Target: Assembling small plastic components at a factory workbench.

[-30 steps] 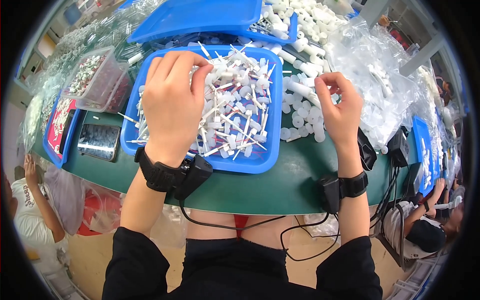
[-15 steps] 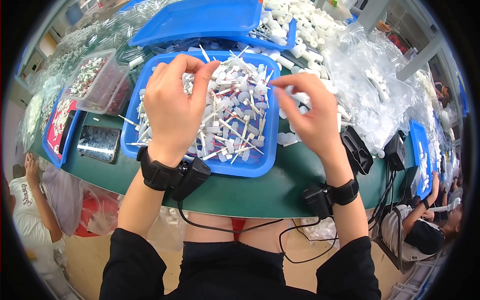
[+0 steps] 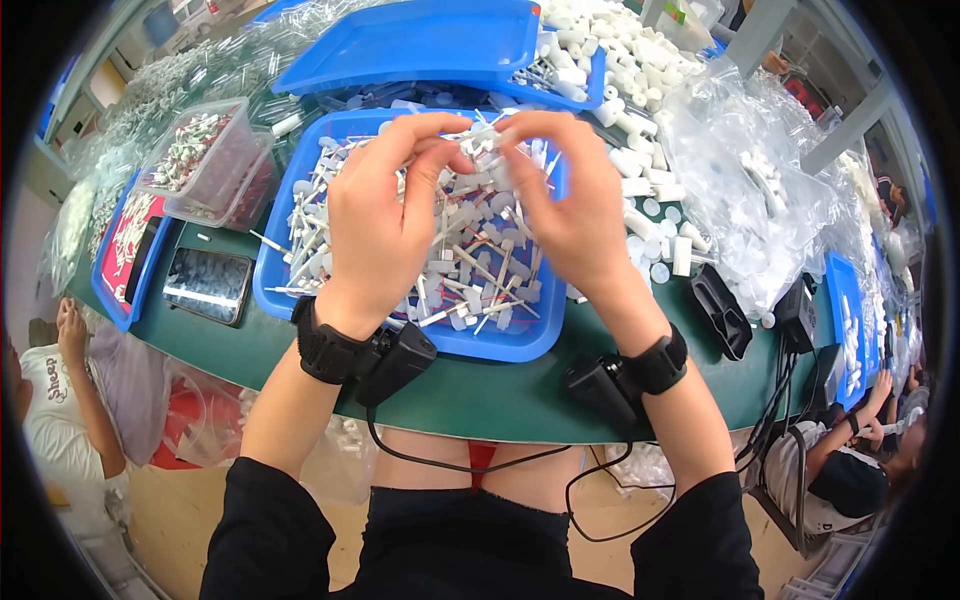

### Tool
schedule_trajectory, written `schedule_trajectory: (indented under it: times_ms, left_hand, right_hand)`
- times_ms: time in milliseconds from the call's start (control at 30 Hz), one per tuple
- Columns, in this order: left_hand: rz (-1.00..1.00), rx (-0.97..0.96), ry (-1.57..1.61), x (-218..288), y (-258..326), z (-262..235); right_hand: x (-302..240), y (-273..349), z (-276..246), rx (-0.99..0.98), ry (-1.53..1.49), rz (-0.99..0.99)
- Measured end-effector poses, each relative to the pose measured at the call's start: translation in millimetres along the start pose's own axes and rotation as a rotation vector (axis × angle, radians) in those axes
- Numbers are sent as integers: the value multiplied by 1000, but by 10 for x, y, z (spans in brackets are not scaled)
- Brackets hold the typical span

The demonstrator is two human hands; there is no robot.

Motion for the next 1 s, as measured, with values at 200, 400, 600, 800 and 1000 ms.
schedule_trajectory:
  times_ms: [200, 400, 600, 800, 1000]
  left_hand:
    - [-20, -50, 138, 80, 70, 34]
    - [-56, -97, 239, 79, 134, 119]
    - [-26, -124, 209, 98, 140, 126]
    - [224, -124, 30, 220, 131, 90]
    - [229, -92, 5, 224, 116, 65]
  right_hand:
    - [29, 116, -277, -82, -176, 443]
    - [-12, 153, -307, -116, -187, 410]
    - [-4, 141, -376, -90, -173, 385]
    - [-39, 129, -385, -102, -109, 320]
    - [-91, 71, -438, -100, -26, 211]
Point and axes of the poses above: each hand's wrist, its own y-axis away from the middle knuckle, its own z-axis out of the palm, x = y × z, the point moved 7 cm from there along -y, towards the middle knuckle, and after that the axes turned 15 degrees about x, right-handed, at the moved point
